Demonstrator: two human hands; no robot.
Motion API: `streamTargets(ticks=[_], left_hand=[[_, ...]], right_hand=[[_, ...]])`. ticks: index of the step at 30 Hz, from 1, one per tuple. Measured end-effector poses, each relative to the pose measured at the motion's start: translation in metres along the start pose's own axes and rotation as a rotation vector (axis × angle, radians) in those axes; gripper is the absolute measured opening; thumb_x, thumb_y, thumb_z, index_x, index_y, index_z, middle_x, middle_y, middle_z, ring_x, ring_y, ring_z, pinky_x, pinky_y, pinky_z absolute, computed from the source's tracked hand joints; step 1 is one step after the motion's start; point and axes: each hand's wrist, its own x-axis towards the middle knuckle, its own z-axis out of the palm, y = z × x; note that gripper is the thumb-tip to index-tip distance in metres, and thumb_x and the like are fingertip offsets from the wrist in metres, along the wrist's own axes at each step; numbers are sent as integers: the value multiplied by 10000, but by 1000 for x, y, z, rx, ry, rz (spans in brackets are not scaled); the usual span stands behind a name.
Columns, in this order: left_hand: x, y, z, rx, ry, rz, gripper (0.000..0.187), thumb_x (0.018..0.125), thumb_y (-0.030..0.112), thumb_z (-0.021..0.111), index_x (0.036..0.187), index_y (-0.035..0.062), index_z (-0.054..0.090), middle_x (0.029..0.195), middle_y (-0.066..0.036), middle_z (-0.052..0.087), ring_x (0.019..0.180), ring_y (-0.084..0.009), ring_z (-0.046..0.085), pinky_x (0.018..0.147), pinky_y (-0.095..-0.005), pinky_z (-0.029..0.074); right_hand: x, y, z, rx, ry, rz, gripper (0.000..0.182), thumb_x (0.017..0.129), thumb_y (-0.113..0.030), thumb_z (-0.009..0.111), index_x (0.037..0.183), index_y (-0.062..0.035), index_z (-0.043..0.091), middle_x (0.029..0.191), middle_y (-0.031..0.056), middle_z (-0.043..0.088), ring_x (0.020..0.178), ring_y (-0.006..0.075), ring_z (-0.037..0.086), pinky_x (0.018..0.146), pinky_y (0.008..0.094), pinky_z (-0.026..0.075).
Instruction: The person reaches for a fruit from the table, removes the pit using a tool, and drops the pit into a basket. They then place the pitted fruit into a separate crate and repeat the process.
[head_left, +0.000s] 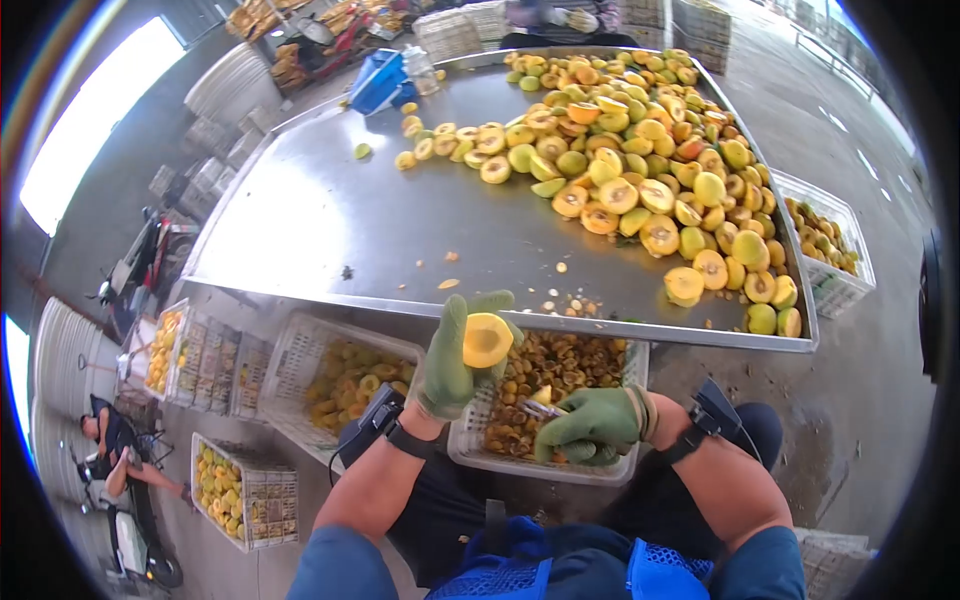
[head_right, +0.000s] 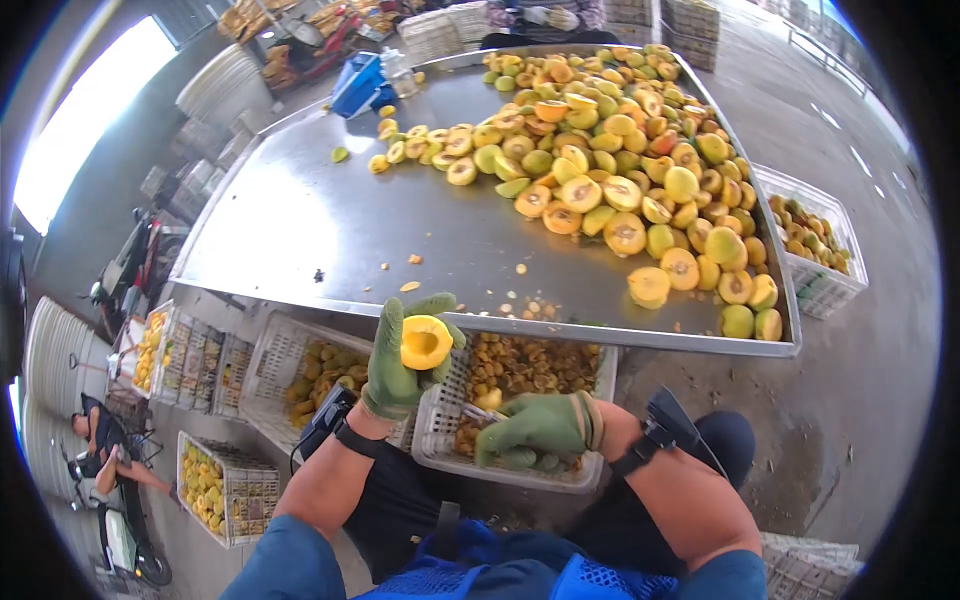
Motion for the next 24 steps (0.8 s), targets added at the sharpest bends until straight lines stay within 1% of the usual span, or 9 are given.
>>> streamTargets(ticks=[3, 6, 7, 8, 11, 13, 18, 21, 24], left_hand=[[-7, 3, -14, -63, 19, -28, 723, 1067, 629, 329, 1350, 11, 573, 870, -97, 716, 540, -89, 576, 454, -202, 427], [-20, 2, -71, 586, 40, 179, 523, 1071, 462, 467, 1313, 21, 609, 978, -85, 703, 727, -151, 656, 587, -272, 534], [-27, 16, -79, 694, 26, 181, 452, 1070, 397, 505, 1304, 27, 618, 1016, -91, 701, 793, -181, 682, 632, -298, 565], [-40, 46, -77, 646, -9, 79, 379, 1063, 318, 531, 1301, 37, 623, 1059, -113, 701, 862, -222, 708, 675, -328, 587], [-44, 42, -175, 1495, -101, -157, 405, 1019, 345, 551, 1275, 48, 650, 1130, -184, 702, 997, -330, 700, 851, -400, 570], [-45, 72, -156, 1793, 3, -500, 441, 989, 386, 578, 1248, 39, 663, 1174, -216, 697, 1053, -374, 683, 937, -424, 539], [93, 53, -127, 1130, 291, 36, 449, 952, 425, 617, 1200, 58, 689, 1247, -236, 673, 1114, -413, 648, 960, -460, 513], [230, 0, -137, 1269, 307, 508, 564, 952, 507, 616, 1230, 18, 653, 1003, -120, 695, 759, -210, 655, 712, -344, 537], [356, -34, -129, 1067, 479, 309, 611, 915, 515, 660, 1266, 14, 639, 1068, -142, 710, 789, -260, 687, 742, -372, 549]], right_hand=[[-1, -6, 16, -296, 259, 144, 377, 940, -414, 655, 978, -54, 758, 628, 12, 585, 518, 124, 566, 499, 302, 481], [1, 3, 23, -493, 278, 26, 417, 940, -471, 612, 950, -74, 738, 688, 22, 633, 560, 145, 608, 515, 322, 506], [-3, 5, 26, -604, 275, -97, 434, 943, -476, 591, 966, -62, 718, 793, 105, 708, 726, 255, 703, 685, 392, 563], [-5, 11, 27, -743, 307, -147, 427, 943, -471, 591, 998, -65, 712, 833, 135, 716, 793, 296, 707, 743, 414, 557], [-7, 25, 32, -900, 381, -163, 441, 950, -463, 596, 1126, -65, 666, 1009, 254, 719, 1024, 438, 684, 932, 494, 515], [-23, 20, 37, -877, 519, -186, 348, 955, -395, 605, 1029, -56, 623, 935, 225, 696, 871, 415, 678, 801, 480, 526], [-27, 17, 27, -727, 777, -318, 279, 936, -318, 663, 978, -53, 588, 813, 197, 672, 759, 406, 672, 706, 470, 525], [-34, 6, 35, -653, 853, -420, 250, 923, -276, 688, 1009, -60, 596, 785, 189, 670, 748, 397, 679, 683, 456, 530], [-38, 3, 42, -601, 905, -451, 289, 936, -274, 671, 1134, -74, 605, 854, 182, 689, 799, 394, 688, 717, 454, 543]])
